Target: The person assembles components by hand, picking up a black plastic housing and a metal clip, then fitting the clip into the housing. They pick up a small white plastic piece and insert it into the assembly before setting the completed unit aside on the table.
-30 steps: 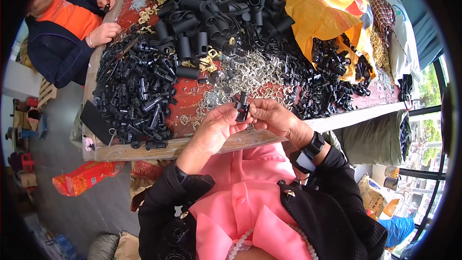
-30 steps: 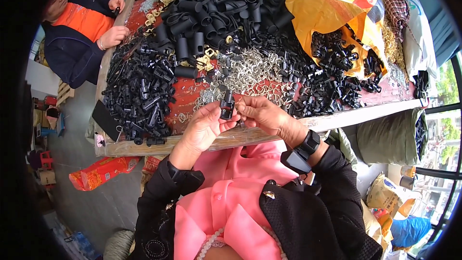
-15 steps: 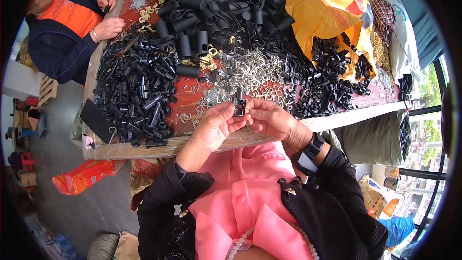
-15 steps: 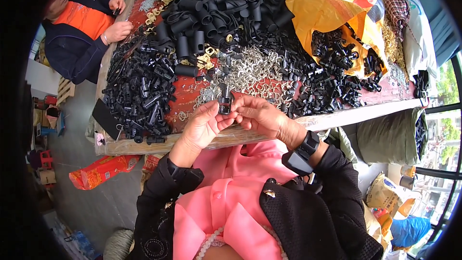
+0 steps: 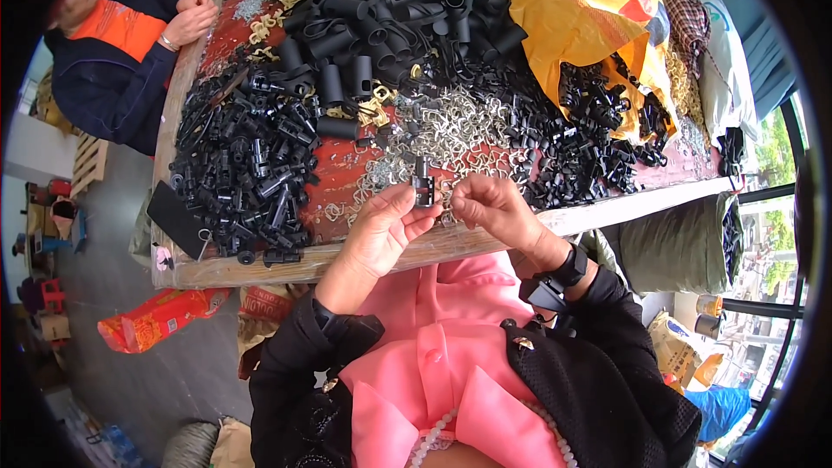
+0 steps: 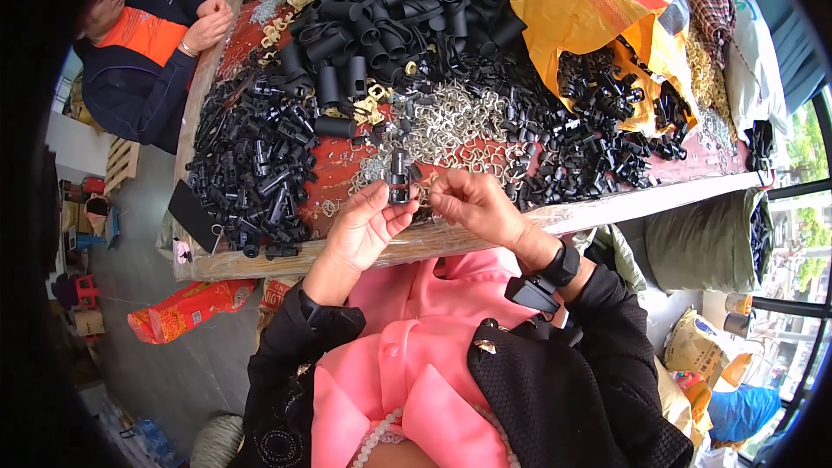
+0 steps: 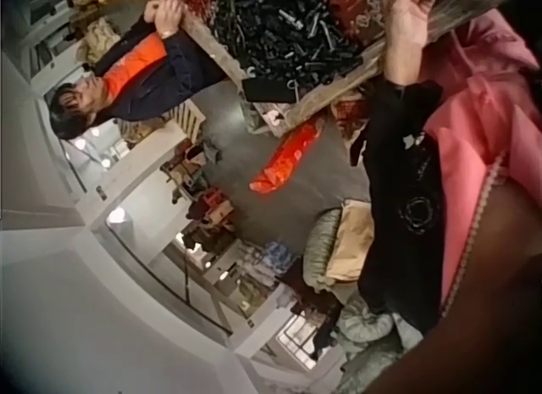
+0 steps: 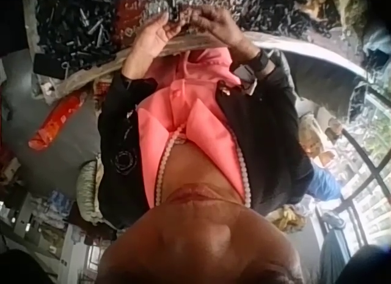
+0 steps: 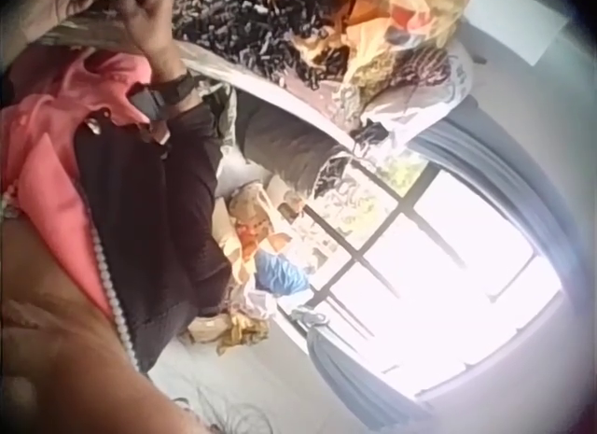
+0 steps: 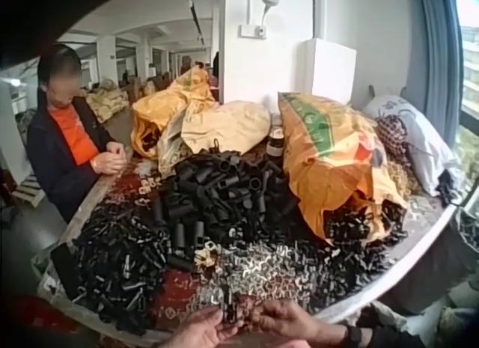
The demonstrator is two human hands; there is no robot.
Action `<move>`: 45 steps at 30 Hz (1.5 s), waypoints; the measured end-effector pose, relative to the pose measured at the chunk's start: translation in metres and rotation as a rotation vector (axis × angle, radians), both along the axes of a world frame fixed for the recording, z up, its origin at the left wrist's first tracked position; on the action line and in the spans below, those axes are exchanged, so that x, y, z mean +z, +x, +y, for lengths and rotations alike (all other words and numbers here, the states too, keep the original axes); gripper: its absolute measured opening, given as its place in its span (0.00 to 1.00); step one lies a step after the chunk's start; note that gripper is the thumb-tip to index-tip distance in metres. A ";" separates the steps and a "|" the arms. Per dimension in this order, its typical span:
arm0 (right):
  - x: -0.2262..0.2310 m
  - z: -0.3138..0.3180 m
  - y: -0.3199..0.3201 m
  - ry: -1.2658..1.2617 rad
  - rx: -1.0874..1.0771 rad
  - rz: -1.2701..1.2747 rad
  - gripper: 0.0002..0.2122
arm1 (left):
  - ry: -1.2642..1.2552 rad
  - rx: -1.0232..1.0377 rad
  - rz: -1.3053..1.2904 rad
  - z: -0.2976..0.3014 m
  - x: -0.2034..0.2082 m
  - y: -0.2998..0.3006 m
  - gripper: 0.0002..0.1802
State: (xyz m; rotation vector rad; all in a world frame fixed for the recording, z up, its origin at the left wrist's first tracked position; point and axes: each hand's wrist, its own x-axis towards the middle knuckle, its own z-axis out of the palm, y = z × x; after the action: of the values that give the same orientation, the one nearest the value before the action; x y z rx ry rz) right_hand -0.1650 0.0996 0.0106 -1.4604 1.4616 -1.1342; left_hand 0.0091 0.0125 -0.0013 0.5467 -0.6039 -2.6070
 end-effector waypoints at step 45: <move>0.022 0.009 0.012 -0.474 0.070 0.642 0.06 | -0.104 -0.078 -0.162 0.021 0.012 0.002 0.13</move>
State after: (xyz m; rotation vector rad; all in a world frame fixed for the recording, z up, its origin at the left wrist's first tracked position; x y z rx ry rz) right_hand -0.1532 0.1081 0.0330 -2.3481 1.5928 -1.0619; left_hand 0.0111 0.0335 0.0102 0.7186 -0.8235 -2.6021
